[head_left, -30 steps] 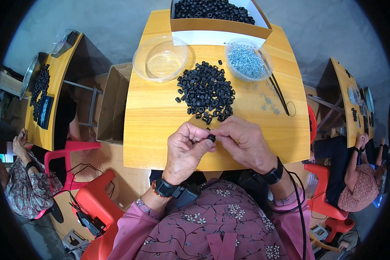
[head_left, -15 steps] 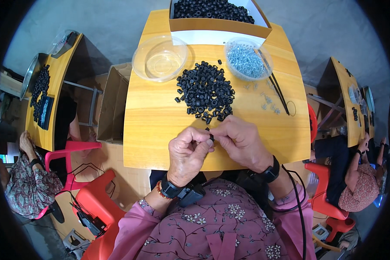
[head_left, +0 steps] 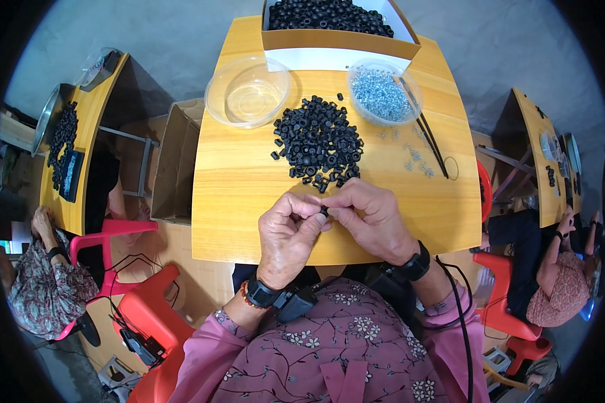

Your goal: Assembling small black plastic components by hand at a workstation.

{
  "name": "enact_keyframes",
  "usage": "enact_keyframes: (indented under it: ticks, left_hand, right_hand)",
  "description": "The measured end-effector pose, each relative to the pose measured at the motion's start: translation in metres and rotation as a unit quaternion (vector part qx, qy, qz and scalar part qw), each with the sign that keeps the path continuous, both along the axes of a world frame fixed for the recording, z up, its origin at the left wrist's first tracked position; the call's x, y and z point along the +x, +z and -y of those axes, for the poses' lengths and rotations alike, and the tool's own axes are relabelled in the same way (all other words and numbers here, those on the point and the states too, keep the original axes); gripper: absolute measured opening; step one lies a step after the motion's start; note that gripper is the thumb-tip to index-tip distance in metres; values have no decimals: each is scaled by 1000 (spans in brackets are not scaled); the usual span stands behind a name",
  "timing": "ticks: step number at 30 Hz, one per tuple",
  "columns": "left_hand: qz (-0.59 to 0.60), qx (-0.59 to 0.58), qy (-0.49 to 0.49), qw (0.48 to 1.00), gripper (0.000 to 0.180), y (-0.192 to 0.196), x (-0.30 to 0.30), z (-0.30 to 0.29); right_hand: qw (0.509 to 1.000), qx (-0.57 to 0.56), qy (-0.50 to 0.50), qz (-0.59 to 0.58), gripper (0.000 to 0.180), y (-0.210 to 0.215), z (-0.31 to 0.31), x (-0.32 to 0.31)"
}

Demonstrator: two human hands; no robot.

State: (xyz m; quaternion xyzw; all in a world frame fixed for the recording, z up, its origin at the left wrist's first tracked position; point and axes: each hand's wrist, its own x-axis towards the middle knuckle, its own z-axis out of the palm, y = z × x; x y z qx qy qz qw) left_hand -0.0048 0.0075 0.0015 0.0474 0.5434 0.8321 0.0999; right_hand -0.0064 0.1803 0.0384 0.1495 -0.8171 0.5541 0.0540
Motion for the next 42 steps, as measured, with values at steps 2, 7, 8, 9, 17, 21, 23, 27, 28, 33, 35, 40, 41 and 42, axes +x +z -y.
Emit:
enact_keyframes:
  ticks: [2, 7, 8, 9, 17, 21, 23, 27, 28, 33, 35, 40, 41, 42]
  left_hand:
    - [-4, 0, -8, 1000, 15, -2, -1, 2]
    - [-1, -6, -9, 1000, 13, 0, -2, 2]
    - [-1, -12, -13, 1000, 12, 0, -2, 3]
    - [-2, -18, -15, 1000, 12, 1, -2, 3]
    - [8, 28, -4, 1000, 17, -1, -4, 3]
    - [24, 22, -2, 999, 20, 5, -5, 4]
    - [10, 31, 21, 999, 21, 0, -6, 3]
    - [51, 89, 25, 994, 23, 9, -6, -1]
    - [57, 81, 30, 995, 24, 11, -5, -2]
    - [38, 18, 48, 998, 26, 7, -4, -5]
    - [33, -5, 48, 998, 27, 7, -3, -6]
    - [34, -6, 38, 999, 26, 9, -4, -5]
    - [36, -7, 35, 999, 26, 10, -4, -5]
    - [38, -8, 33, 999, 26, 10, -3, -4]
  right_hand:
    - [1000, 3, 1, -10, 14, -1, 0, 0]
    - [999, 10, 11, -34, 17, 0, 1, -1]
    - [999, 13, 15, -45, 17, 0, 0, -1]
    - [998, 20, 17, -51, 18, 0, 1, -1]
    - [997, 58, 21, -44, 22, 9, 8, 8]
    - [996, 64, 32, -47, 32, 6, 7, 9]
    - [997, 54, 39, -33, 38, 7, 7, 11]
    - [984, 171, 25, -46, 48, 22, 10, 12]
    - [972, 222, 28, -66, 48, 27, 12, 11]
    - [930, 358, 38, -70, 38, 22, 18, 11]
    - [928, 363, 33, -77, 32, 19, 19, 11]
    - [936, 338, 17, -98, 25, 14, 17, 10]
    - [940, 325, 11, -102, 25, 13, 16, 10]
    - [942, 318, -1, -112, 24, 14, 16, 9]
